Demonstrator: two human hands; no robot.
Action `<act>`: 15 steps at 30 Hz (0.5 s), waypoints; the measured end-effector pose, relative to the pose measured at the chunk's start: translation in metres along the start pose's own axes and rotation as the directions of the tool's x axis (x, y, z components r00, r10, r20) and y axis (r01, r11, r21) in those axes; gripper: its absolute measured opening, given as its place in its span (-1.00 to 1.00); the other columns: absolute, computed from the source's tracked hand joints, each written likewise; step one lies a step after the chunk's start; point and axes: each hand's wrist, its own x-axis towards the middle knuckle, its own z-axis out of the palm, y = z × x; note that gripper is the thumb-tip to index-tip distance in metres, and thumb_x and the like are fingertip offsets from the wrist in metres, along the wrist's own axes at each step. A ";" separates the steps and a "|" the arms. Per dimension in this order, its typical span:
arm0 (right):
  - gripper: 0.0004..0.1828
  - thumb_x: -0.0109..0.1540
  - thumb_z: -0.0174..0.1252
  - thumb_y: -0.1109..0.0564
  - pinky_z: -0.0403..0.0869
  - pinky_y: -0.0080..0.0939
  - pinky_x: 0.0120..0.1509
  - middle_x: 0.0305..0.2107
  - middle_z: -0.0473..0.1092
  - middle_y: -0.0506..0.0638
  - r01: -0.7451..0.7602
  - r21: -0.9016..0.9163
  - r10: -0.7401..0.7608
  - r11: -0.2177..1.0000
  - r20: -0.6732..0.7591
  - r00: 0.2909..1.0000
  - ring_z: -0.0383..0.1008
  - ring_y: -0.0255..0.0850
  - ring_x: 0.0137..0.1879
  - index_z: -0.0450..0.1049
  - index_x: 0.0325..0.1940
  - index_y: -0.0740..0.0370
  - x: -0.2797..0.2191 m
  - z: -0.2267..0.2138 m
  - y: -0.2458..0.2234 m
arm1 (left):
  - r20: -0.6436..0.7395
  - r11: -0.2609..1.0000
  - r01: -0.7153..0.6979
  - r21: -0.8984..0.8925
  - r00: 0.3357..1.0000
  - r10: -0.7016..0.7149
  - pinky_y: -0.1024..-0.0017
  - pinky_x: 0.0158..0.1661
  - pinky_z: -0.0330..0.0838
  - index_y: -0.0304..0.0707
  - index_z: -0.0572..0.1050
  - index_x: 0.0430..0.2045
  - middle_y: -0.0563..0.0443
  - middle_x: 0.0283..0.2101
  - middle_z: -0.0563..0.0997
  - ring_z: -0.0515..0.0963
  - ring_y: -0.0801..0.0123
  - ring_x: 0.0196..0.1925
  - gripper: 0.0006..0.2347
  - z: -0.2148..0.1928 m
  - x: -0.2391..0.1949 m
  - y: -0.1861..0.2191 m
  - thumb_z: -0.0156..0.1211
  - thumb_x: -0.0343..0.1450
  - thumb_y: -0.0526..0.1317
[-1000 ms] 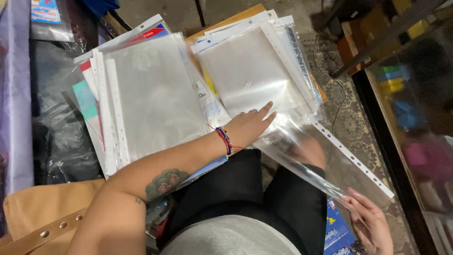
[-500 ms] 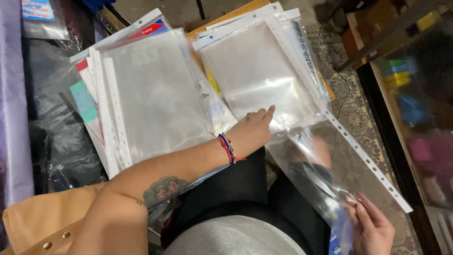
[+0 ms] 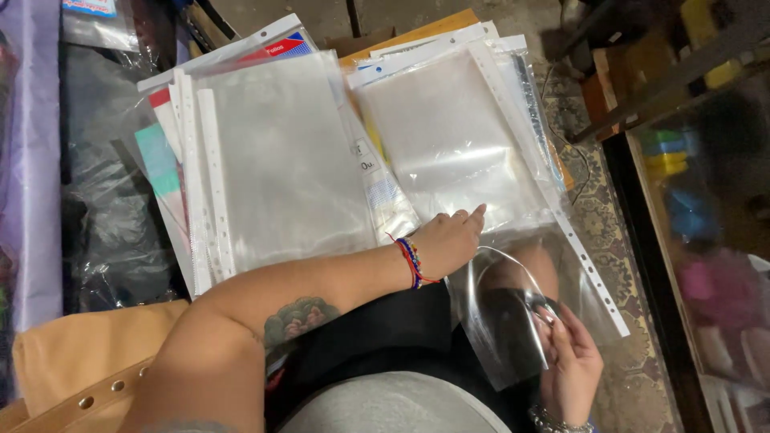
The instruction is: The person sits on the floor and organizes clear plastic sleeves by picking them up from a pile, separating them, and placing them into a neat stack. They handle the sleeves by hand, smoothing them out as they arrange them.
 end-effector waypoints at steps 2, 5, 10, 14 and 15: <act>-0.52 0.36 0.03 0.27 0.53 -0.20 0.27 0.05 0.43 0.44 -0.002 -0.009 0.002 1.000 0.019 1.000 0.53 -0.02 0.08 0.28 0.37 0.51 0.011 0.010 0.003 | 0.170 0.947 0.017 -0.320 0.985 0.040 0.23 -0.52 0.55 -0.63 0.44 0.03 -0.56 0.48 0.07 0.52 -0.01 -0.17 -0.53 -0.016 0.001 -0.004 0.08 0.17 -0.66; -0.59 0.38 0.00 0.30 0.55 -0.23 0.26 0.08 0.42 0.49 0.041 -0.004 -0.041 0.999 0.069 0.997 0.54 0.06 0.17 0.31 0.32 0.46 0.034 0.030 0.007 | 0.169 0.948 0.028 -0.316 0.985 0.028 0.26 -0.66 0.52 -0.59 0.36 0.19 -0.42 0.53 -0.05 0.54 0.04 -0.30 -0.46 -0.008 0.003 -0.003 0.05 0.23 -0.66; -0.56 0.34 0.11 0.27 0.58 -0.42 -0.05 0.00 0.51 0.32 0.091 0.032 -0.094 0.995 0.107 0.990 0.61 -0.23 -0.14 0.35 0.32 0.34 0.054 0.063 0.021 | 0.173 0.829 0.143 -0.540 0.983 -0.057 -0.03 -0.50 0.48 -0.48 0.12 0.34 -0.42 0.16 0.27 0.57 -0.16 -0.39 -0.49 -0.014 0.007 -0.003 -0.11 0.41 -0.45; -0.64 0.40 0.07 0.31 0.70 -0.36 -0.07 -0.11 0.54 0.21 0.192 0.054 -0.196 0.980 0.083 0.977 0.65 -0.26 -0.19 0.36 0.29 0.24 0.064 0.101 0.030 | 0.033 0.910 0.054 -0.412 0.998 -0.044 -0.06 -0.30 0.63 -0.74 0.17 0.31 -0.55 0.28 0.38 0.69 -0.10 -0.16 -0.52 -0.001 -0.004 0.002 -0.07 0.49 -0.34; -0.64 0.40 0.07 0.31 0.70 -0.36 -0.07 -0.11 0.54 0.21 0.194 0.055 -0.198 0.979 0.088 0.976 0.65 -0.26 -0.19 0.36 0.29 0.24 0.065 0.111 0.028 | 0.031 0.911 0.057 -0.409 0.998 -0.048 -0.06 -0.30 0.63 -0.74 0.17 0.31 -0.55 0.28 0.38 0.69 -0.10 -0.16 -0.52 -0.020 -0.006 -0.001 -0.07 0.49 -0.34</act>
